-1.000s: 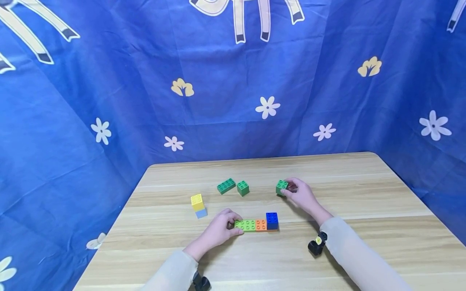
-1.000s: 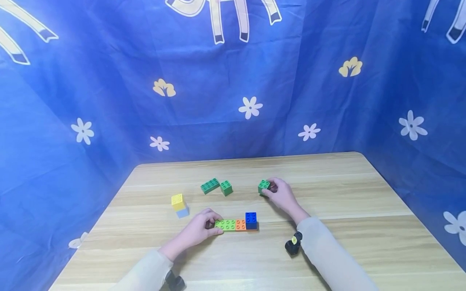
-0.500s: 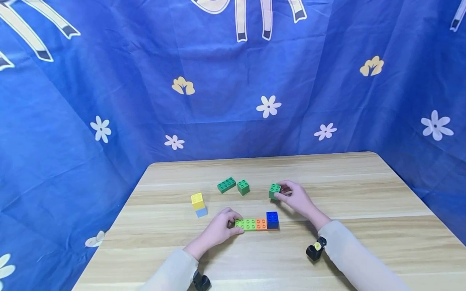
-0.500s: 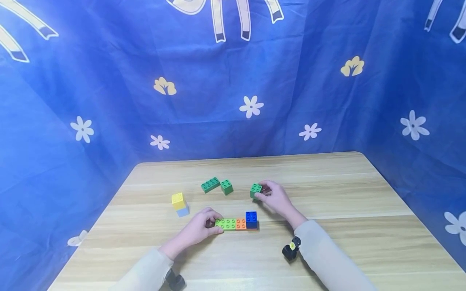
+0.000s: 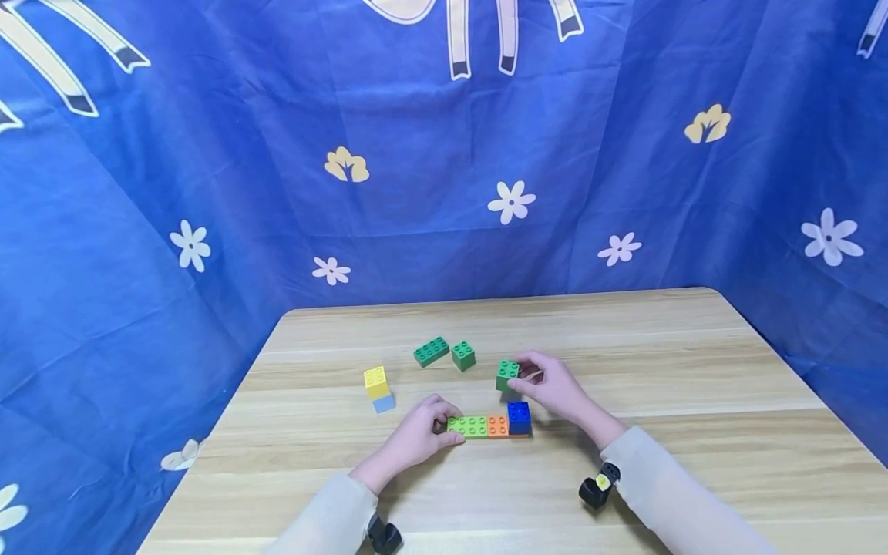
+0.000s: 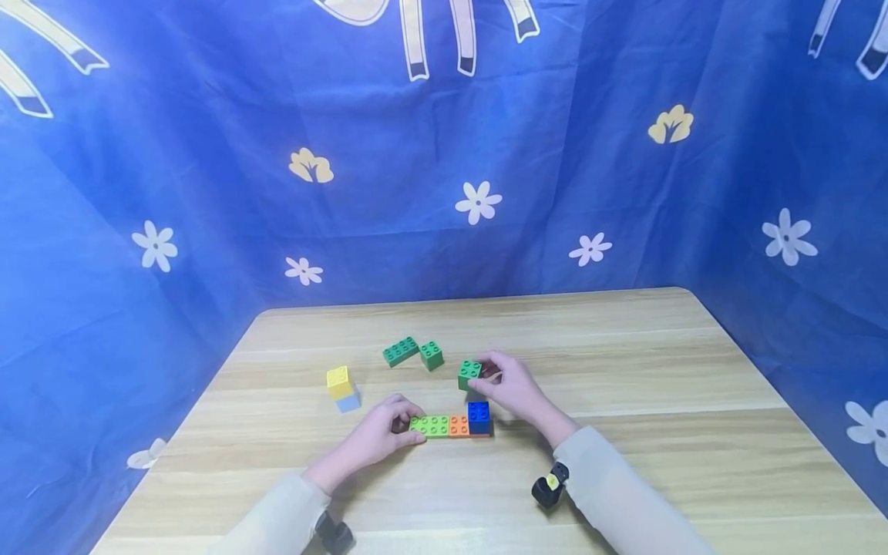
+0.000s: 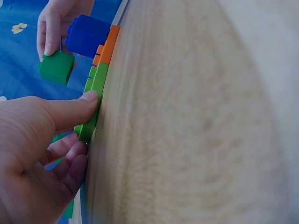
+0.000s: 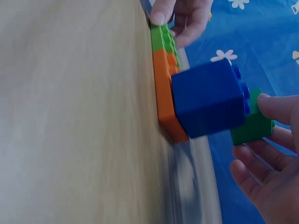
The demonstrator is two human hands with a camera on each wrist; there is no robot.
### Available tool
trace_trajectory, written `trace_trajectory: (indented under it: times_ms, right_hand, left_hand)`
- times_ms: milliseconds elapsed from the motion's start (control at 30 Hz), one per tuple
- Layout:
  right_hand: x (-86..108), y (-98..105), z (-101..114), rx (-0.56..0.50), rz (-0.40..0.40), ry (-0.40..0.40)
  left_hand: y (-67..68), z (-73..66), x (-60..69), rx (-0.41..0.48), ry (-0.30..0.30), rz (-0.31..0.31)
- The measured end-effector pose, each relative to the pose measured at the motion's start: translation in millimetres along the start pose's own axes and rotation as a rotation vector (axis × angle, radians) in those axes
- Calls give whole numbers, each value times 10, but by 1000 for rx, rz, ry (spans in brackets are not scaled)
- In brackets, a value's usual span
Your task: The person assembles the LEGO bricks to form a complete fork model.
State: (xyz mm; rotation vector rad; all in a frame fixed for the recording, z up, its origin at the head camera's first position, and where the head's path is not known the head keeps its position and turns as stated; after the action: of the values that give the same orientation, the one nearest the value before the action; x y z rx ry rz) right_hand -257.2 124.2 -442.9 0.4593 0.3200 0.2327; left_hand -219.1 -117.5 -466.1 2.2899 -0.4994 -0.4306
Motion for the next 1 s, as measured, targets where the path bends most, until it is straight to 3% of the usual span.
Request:
trace_trajectory:
  times_ms: [400,1000]
  right_hand:
    - [85,-95,186,-11,47,63]
    - [233,-220,165,-35,152,99]
  left_hand:
    - [13,-19,-1,0,-17,2]
    - [1,-17,14,-5,-26,-7]
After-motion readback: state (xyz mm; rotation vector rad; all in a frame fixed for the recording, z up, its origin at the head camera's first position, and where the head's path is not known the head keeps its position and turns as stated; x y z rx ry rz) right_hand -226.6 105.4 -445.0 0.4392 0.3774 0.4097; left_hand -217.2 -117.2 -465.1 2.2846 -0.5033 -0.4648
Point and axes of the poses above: each hand's wrist, its own x-axis away from the middle knuckle, its own y-axis out of the back of the hand, z = x × y, the point moved 3 cm from there along -x, towards the middle knuckle, and after that the axes turned 1 degree about x, right-handed, at the moved point
